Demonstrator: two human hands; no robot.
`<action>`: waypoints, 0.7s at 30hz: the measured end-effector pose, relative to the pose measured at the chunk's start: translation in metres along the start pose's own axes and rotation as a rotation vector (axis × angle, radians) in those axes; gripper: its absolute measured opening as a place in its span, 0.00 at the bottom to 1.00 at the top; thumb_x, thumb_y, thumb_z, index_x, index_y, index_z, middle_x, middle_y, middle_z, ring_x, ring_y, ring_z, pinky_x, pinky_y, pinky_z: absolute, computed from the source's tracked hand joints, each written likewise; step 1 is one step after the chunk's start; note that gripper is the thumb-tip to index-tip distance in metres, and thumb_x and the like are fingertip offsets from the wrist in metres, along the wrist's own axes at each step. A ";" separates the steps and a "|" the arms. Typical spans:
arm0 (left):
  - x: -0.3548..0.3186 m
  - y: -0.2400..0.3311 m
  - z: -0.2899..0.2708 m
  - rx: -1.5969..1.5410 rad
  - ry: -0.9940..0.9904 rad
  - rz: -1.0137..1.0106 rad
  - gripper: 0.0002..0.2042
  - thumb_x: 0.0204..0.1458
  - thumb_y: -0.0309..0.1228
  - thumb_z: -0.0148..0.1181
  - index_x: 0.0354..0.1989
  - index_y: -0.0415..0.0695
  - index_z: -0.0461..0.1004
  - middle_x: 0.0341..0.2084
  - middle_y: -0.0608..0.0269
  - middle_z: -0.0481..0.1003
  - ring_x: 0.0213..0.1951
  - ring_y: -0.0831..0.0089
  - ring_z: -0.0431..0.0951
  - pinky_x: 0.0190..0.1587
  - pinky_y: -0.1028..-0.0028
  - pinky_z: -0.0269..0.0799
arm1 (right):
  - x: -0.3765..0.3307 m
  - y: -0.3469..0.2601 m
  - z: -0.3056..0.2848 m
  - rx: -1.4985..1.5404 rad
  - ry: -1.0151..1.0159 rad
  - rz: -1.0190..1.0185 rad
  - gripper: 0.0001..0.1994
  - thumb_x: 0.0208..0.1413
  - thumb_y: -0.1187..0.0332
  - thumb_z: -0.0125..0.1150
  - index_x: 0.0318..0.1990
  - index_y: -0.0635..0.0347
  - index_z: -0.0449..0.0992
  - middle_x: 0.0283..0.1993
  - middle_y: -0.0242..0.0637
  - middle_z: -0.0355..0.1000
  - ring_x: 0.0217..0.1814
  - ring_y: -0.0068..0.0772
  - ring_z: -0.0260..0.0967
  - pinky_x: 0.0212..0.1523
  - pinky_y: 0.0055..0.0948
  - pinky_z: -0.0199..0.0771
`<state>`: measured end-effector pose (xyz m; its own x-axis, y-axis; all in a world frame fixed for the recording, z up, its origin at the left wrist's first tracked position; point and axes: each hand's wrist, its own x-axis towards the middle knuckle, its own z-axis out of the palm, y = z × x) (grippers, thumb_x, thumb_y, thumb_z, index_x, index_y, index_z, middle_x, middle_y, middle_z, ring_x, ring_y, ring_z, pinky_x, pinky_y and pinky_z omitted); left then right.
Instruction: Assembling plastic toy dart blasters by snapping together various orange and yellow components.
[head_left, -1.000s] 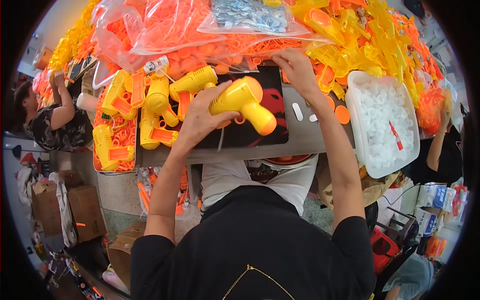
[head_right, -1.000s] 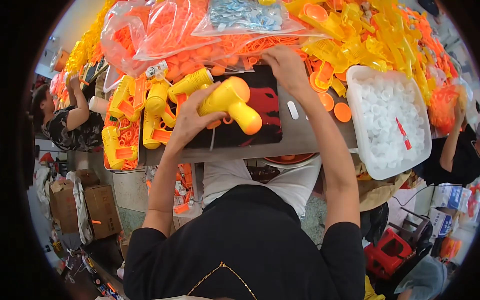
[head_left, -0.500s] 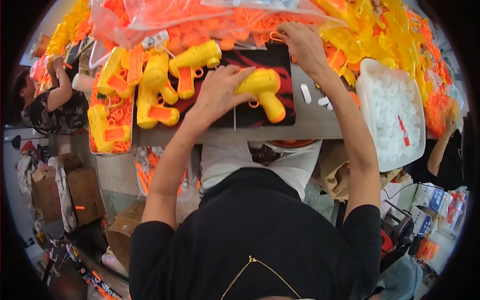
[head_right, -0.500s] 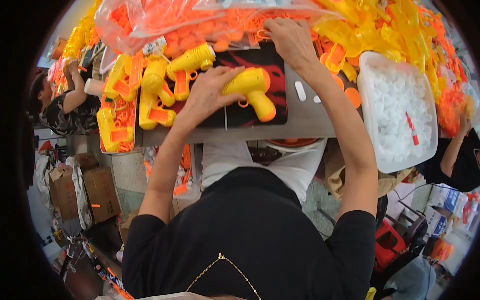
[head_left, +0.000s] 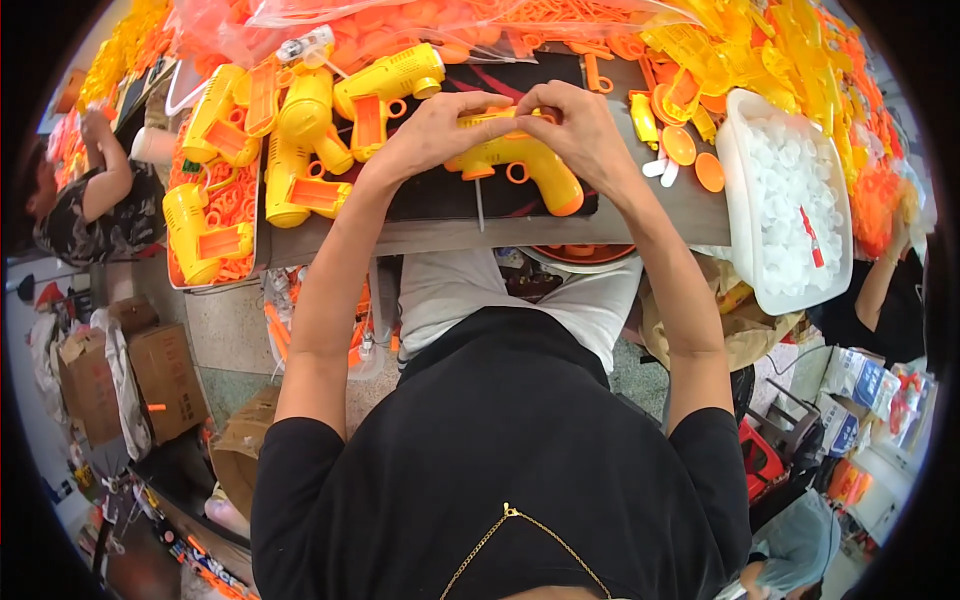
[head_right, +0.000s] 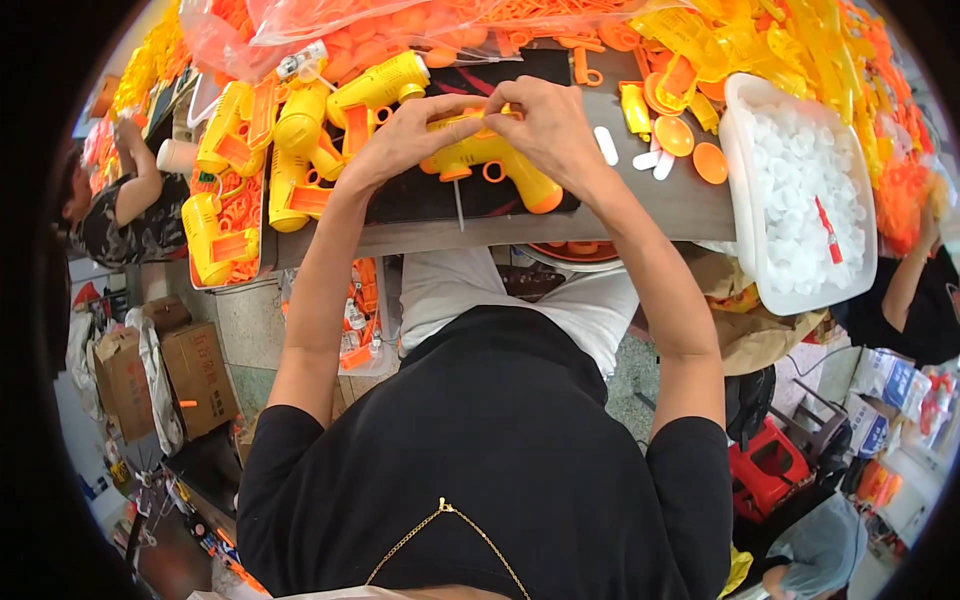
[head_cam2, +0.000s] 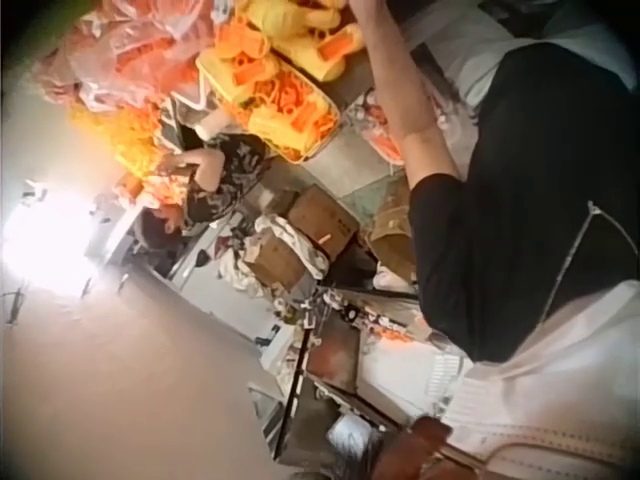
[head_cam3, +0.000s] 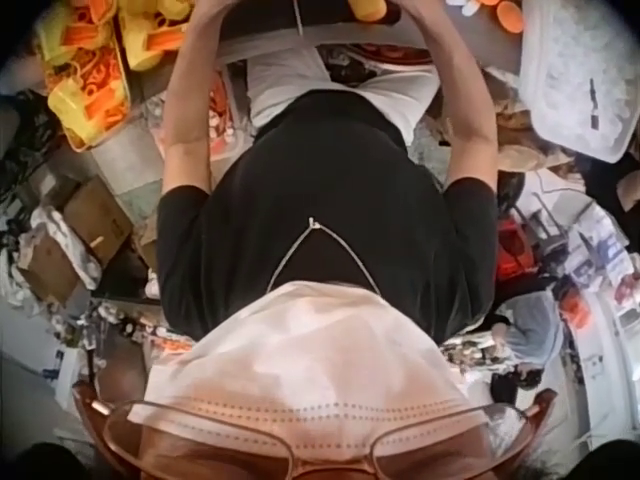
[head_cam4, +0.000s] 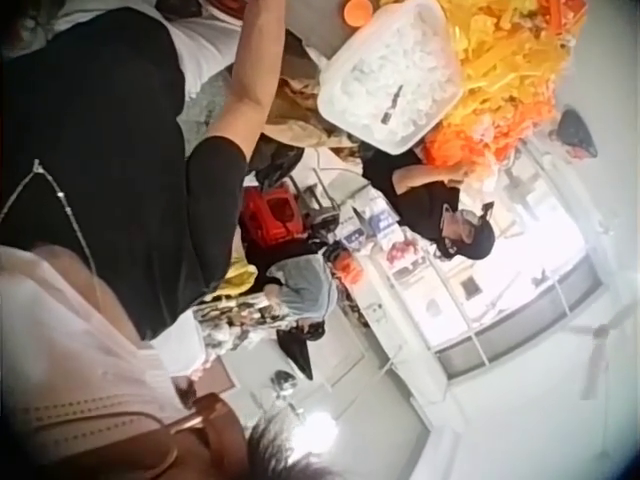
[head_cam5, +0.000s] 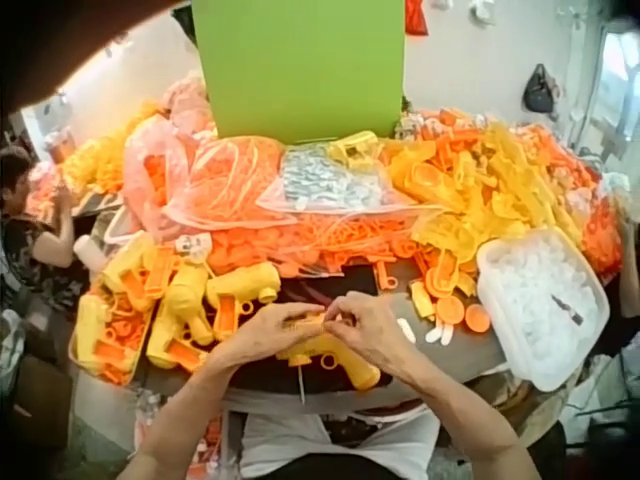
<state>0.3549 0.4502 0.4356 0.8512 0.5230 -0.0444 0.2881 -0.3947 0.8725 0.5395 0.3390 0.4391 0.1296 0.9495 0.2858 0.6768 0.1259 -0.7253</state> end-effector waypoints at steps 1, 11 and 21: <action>0.001 0.005 0.003 0.025 0.009 0.042 0.19 0.61 0.38 0.60 0.54 0.36 0.76 0.42 0.60 0.80 0.49 0.76 0.78 0.53 0.74 0.71 | 0.001 0.004 0.007 -0.017 0.066 -0.052 0.07 0.51 0.72 0.68 0.36 0.63 0.79 0.26 0.34 0.66 0.26 0.28 0.62 0.28 0.29 0.61; -0.012 -0.015 -0.006 -0.082 0.097 0.047 0.21 0.58 0.38 0.65 0.55 0.38 0.77 0.46 0.60 0.79 0.48 0.75 0.76 0.55 0.74 0.69 | -0.071 0.024 -0.043 -0.621 0.358 -0.002 0.12 0.55 0.66 0.67 0.47 0.49 0.82 0.49 0.35 0.71 0.52 0.40 0.68 0.57 0.42 0.58; -0.007 -0.014 -0.006 -0.010 0.064 0.029 0.20 0.58 0.38 0.65 0.55 0.39 0.77 0.43 0.62 0.79 0.47 0.77 0.75 0.53 0.76 0.69 | -0.191 0.042 -0.038 -0.766 0.204 -0.142 0.17 0.47 0.67 0.71 0.45 0.59 0.78 0.50 0.34 0.73 0.52 0.38 0.69 0.56 0.42 0.60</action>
<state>0.3423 0.4570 0.4264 0.8293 0.5587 0.0118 0.2591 -0.4031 0.8777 0.5712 0.1520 0.3777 0.0850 0.8587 0.5053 0.9961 -0.0612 -0.0636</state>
